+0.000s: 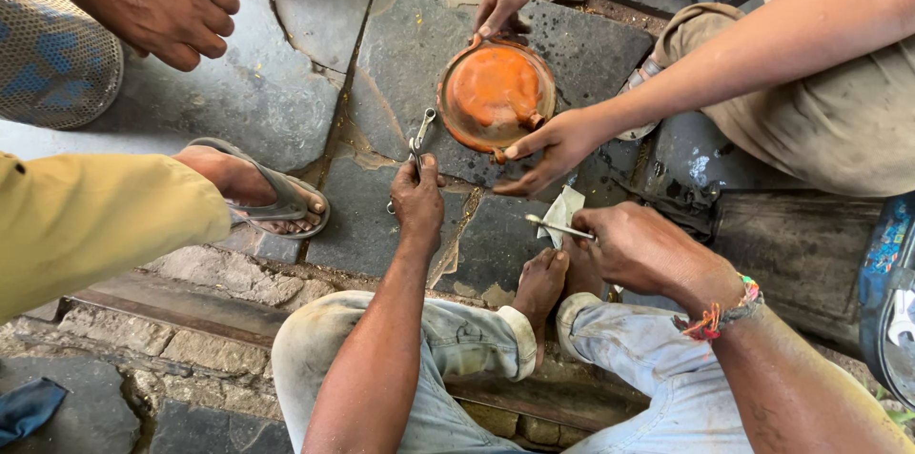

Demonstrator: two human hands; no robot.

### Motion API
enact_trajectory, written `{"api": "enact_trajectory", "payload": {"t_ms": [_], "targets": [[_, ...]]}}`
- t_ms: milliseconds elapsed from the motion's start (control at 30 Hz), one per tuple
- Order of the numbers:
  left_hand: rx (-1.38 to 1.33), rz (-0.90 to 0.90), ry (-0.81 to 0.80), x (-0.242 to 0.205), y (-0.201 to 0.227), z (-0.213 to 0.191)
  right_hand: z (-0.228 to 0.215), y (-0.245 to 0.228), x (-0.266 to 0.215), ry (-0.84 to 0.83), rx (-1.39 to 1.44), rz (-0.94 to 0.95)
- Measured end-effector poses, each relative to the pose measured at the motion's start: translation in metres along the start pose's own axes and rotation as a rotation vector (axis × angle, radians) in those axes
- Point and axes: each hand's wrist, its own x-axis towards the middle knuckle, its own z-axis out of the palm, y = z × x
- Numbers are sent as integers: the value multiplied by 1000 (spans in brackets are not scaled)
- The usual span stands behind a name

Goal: The person uses a wrench and pliers to disassemble and manipulate an orange metal machine part. They also use a white cloth to wipe the component while working on a stone floor.

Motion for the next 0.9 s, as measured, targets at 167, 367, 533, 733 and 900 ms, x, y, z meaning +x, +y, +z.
{"api": "enact_trajectory", "payload": {"t_ms": [167, 367, 533, 733, 900], "targets": [[120, 83, -33, -9, 14, 5, -6, 9, 11, 97, 162, 140], [-131, 303, -60, 2, 15, 3, -45, -11, 6, 72, 762, -136], [-188, 215, 12, 11, 13, -5, -39, -32, -2, 418, 31, 26], [-168, 127, -6, -1, 26, -5, -13, -22, 1, 262, 7, -138], [28, 99, -60, -12, 55, 0, -10, -11, 16, 204, 105, -56]]}}
